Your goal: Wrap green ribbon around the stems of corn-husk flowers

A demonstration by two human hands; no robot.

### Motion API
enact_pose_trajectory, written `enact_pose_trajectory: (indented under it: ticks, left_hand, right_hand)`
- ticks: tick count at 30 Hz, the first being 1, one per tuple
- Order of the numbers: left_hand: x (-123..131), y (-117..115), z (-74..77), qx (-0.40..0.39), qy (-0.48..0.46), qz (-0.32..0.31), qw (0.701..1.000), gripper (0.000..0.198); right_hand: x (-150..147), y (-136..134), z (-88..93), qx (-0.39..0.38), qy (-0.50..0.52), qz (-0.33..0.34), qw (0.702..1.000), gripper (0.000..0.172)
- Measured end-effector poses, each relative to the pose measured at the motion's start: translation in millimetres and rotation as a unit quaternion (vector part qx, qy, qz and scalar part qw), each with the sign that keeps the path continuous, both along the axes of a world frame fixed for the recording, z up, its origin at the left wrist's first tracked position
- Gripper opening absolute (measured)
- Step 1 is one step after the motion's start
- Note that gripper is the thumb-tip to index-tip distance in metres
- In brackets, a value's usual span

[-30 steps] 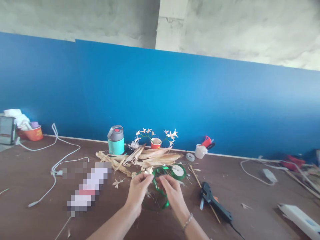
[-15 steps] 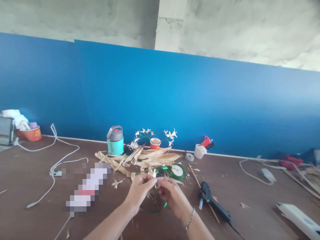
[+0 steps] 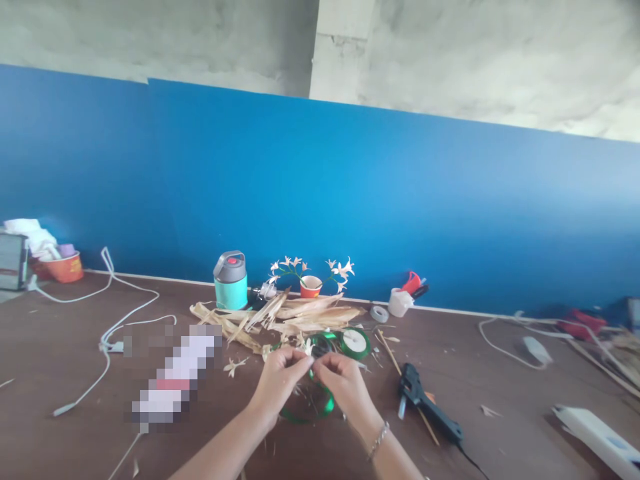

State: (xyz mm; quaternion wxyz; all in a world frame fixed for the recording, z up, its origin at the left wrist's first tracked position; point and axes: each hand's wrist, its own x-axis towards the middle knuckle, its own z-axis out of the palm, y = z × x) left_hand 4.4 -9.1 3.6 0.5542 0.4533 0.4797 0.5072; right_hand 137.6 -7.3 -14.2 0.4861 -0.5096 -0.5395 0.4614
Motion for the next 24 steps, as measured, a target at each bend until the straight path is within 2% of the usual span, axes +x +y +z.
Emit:
enact_pose_trajectory:
  ticks: [5, 11, 19, 24]
  left_hand:
    - [2.6, -1.7, -4.0, -0.017, -0.027, 0.014, 0.999, 0.014]
    - [3.2, -3.5, -2.7, -0.016, -0.040, 0.027, 0.999, 0.019]
    - [2.5, 1.5, -14.5, 0.023, -0.030, 0.012, 0.999, 0.015]
    - [4.5, 0.3, -15.9, 0.029, -0.008, 0.033, 0.999, 0.016]
  right_hand:
    - [-2.4, -0.6, -5.1, 0.079, -0.092, -0.044, 0.992, 0.017]
    - [-7.9, -8.3, -0.5, 0.152, -0.181, -0.087, 0.968, 0.015]
    - [-9.8, -10.9, -0.8, 0.191, -0.221, -0.095, 0.952, 0.014]
    - [-11.7, -12.9, 0.0, 0.218, -0.291, -0.092, 0.927, 0.017]
